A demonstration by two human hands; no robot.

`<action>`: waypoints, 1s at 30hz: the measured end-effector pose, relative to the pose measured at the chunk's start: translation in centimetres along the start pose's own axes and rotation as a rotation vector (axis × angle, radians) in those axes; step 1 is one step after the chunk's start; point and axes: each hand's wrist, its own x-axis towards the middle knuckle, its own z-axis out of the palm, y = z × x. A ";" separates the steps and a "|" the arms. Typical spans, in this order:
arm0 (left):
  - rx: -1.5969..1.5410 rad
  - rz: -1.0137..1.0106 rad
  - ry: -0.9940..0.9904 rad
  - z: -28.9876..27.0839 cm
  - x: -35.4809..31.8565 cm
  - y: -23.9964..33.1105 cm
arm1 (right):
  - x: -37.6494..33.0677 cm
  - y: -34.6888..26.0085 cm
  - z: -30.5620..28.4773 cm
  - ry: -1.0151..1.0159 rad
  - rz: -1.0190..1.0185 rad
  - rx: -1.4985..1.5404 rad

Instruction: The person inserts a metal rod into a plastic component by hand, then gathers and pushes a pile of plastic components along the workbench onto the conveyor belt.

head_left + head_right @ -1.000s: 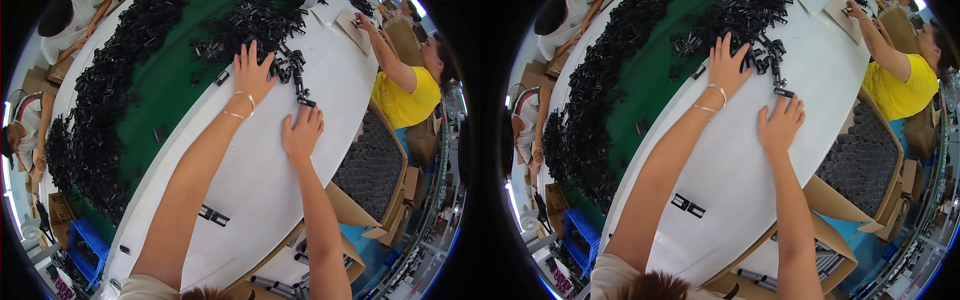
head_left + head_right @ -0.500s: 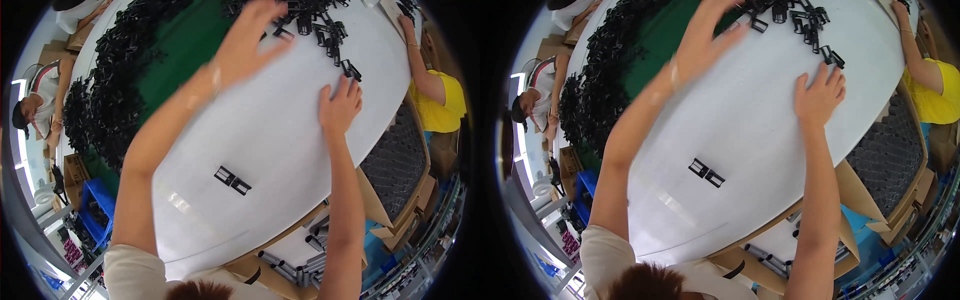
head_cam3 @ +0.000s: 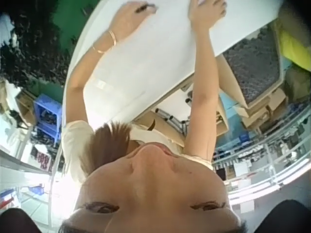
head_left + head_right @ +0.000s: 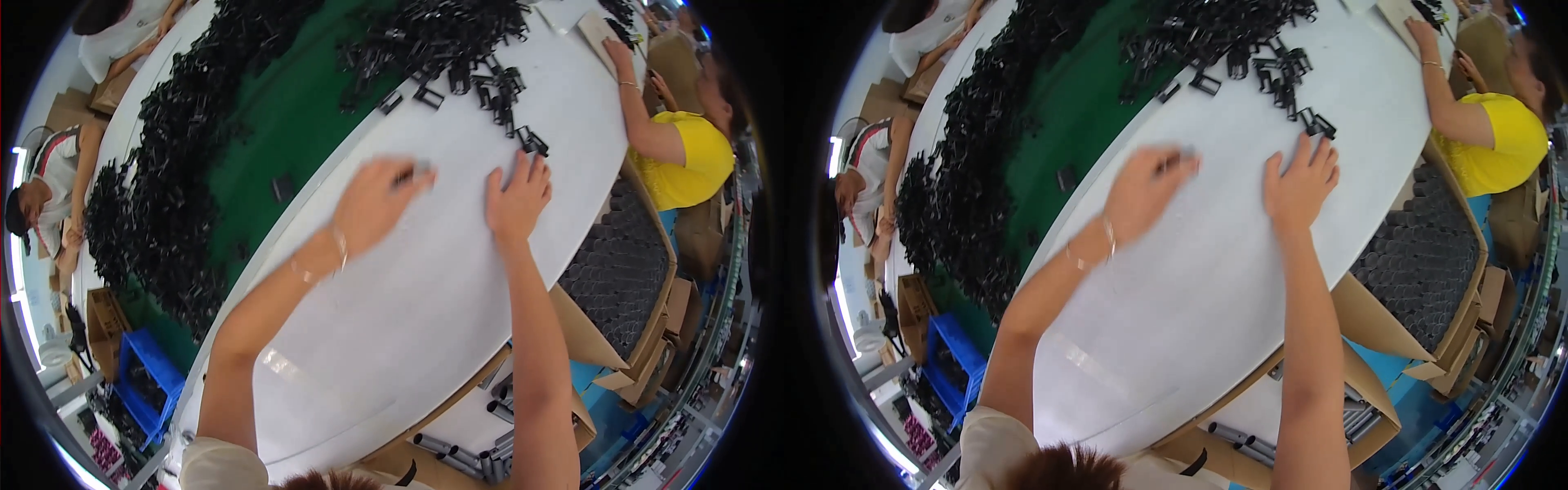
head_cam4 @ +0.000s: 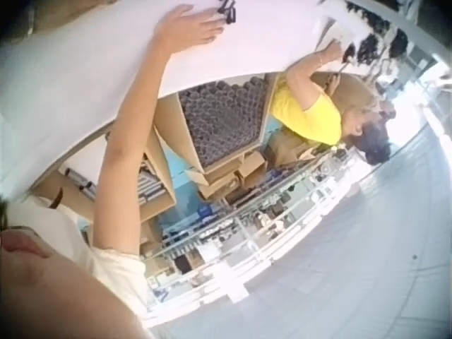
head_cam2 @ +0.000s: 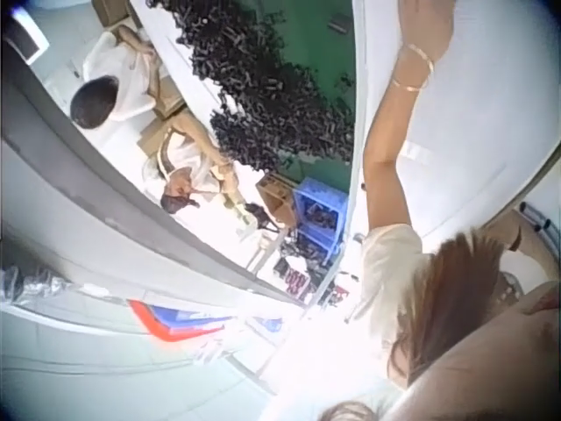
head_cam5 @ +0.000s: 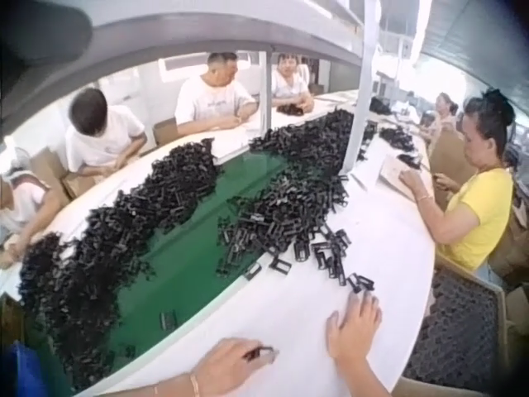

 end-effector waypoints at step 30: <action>0.621 -0.060 0.098 1.5 0.8 -2.3 | 17.6 -11.9 7.9 0.039 -0.144 0.193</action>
